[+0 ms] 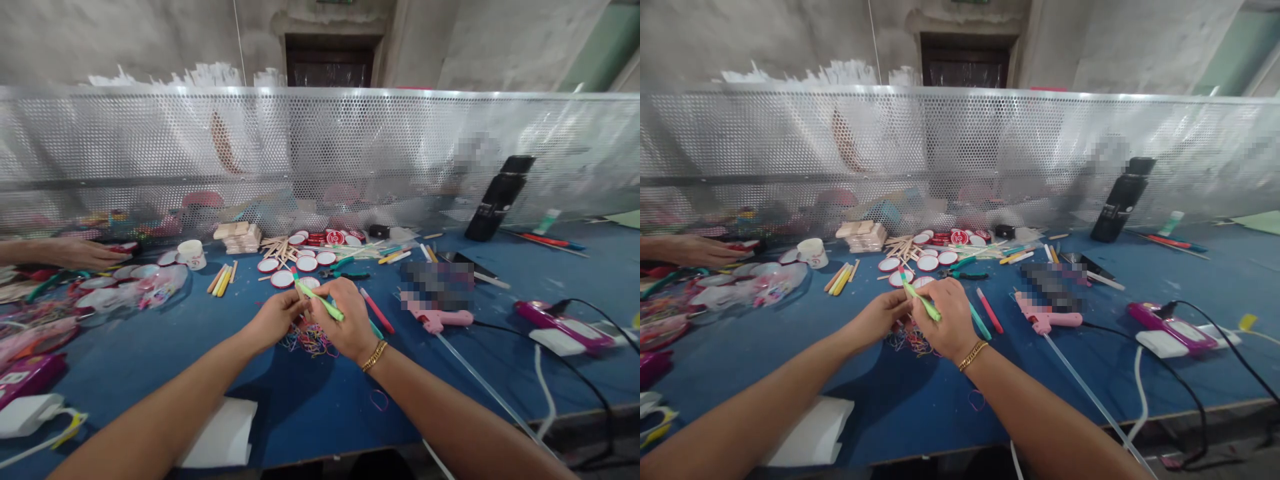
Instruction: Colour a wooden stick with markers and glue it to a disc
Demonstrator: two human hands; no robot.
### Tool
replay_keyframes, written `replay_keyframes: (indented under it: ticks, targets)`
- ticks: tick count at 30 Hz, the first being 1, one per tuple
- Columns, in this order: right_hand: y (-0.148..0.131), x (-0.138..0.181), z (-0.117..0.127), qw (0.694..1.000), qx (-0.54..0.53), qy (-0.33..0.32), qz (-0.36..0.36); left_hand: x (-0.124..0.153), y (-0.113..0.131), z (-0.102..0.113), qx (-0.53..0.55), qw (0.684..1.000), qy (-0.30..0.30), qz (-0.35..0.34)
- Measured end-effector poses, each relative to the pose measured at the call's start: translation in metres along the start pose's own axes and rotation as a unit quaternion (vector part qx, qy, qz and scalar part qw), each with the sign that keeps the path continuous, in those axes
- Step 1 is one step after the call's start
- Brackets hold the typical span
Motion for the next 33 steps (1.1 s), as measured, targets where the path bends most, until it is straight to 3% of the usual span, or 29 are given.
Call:
replay_keyframes:
  ticks: [23, 28, 33]
  targets:
    - [-0.0002, -0.0002, -0.0005, 1.000, -0.002, -0.005, -0.005, -0.0004, -0.0023, -0.0002, 0.008, 1.000, 0.001, 0.006]
    - [0.0017, -0.0005, 0.0027, 1.000, 0.007, 0.020, -0.014, 0.0004, -0.0014, 0.0012, 0.005, 1.000, 0.004, 0.009]
    - [0.0010, -0.0004, 0.0006, 1.000, 0.002, 0.000, -0.010, 0.0011, -0.0003, 0.0006, 0.005, 1.000, 0.002, 0.011]
Point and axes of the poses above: each hand's wrist, its own x-axis away from the middle knuckle, its own z-axis out of the back of the hand, y = z × x, the point moved 6 cm from there along -x, towards the middle knuckle, and after that the axes turned 3 degrees about y, right-handed, at the moved point
